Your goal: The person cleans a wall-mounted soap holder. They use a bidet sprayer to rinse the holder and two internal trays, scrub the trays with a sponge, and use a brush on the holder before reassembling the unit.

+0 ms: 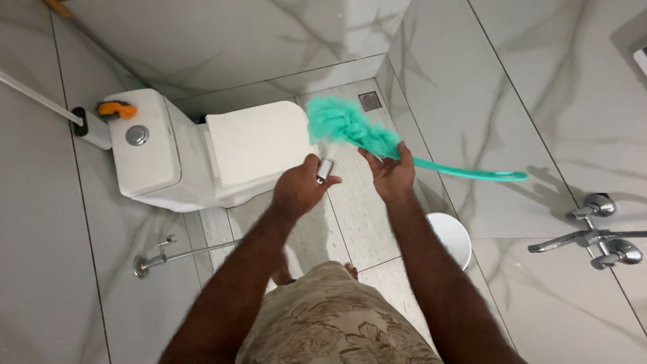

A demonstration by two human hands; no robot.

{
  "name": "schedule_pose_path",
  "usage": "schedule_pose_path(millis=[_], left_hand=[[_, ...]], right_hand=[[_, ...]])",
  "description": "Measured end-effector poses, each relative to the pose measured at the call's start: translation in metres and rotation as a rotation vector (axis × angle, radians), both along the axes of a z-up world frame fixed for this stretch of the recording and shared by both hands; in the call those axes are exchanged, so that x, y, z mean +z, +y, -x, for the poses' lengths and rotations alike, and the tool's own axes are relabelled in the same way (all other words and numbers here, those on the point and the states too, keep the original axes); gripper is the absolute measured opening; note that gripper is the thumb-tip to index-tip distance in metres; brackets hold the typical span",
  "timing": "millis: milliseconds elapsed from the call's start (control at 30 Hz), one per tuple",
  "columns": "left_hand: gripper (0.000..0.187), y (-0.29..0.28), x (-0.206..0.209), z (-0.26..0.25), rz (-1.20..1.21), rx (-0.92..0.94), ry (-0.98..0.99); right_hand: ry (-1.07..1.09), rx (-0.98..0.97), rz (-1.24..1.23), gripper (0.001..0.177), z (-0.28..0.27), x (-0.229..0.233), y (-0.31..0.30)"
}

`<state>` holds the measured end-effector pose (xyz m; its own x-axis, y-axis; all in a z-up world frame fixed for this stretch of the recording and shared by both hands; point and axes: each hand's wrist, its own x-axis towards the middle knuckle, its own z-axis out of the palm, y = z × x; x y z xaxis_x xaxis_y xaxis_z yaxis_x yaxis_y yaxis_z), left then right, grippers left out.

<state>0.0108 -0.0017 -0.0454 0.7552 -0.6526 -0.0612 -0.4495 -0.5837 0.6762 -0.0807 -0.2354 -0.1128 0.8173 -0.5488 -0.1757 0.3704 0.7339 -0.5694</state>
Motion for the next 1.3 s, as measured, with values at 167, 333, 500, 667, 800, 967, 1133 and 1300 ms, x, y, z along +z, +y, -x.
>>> schedule_pose_path(millis=[167,333,500,667,800,967,1133,1300], left_hand=[[0.066,0.006,-0.009,-0.009,-0.005,0.102,-0.023],[0.066,0.006,-0.014,-0.004,0.031,-0.001,-0.027],[0.066,0.011,-0.001,-0.024,-0.088,0.103,0.046],[0.068,0.001,0.008,0.002,-0.069,-0.092,0.053],[0.07,-0.009,0.005,0.01,0.009,-0.131,-0.019],[0.07,-0.008,0.008,0.006,-0.027,-0.042,-0.05],[0.066,-0.019,0.009,0.026,-0.02,-0.168,-0.114],[0.06,-0.012,0.001,0.018,0.077,-0.086,0.022]], right_hand=[[0.001,0.002,-0.064,0.059,-0.002,-0.007,0.002],[0.123,0.097,0.063,0.046,-0.006,-0.015,0.008],[0.075,0.151,0.117,0.037,-0.002,-0.032,0.007],[0.067,0.204,0.145,0.037,-0.011,-0.041,0.017],[0.05,0.248,0.14,0.036,-0.017,-0.035,0.027],[0.058,0.226,0.153,0.032,-0.021,-0.025,0.025],[0.238,0.136,0.375,0.029,-0.023,-0.022,0.014],[0.369,0.094,0.684,0.023,-0.015,0.039,-0.047]])
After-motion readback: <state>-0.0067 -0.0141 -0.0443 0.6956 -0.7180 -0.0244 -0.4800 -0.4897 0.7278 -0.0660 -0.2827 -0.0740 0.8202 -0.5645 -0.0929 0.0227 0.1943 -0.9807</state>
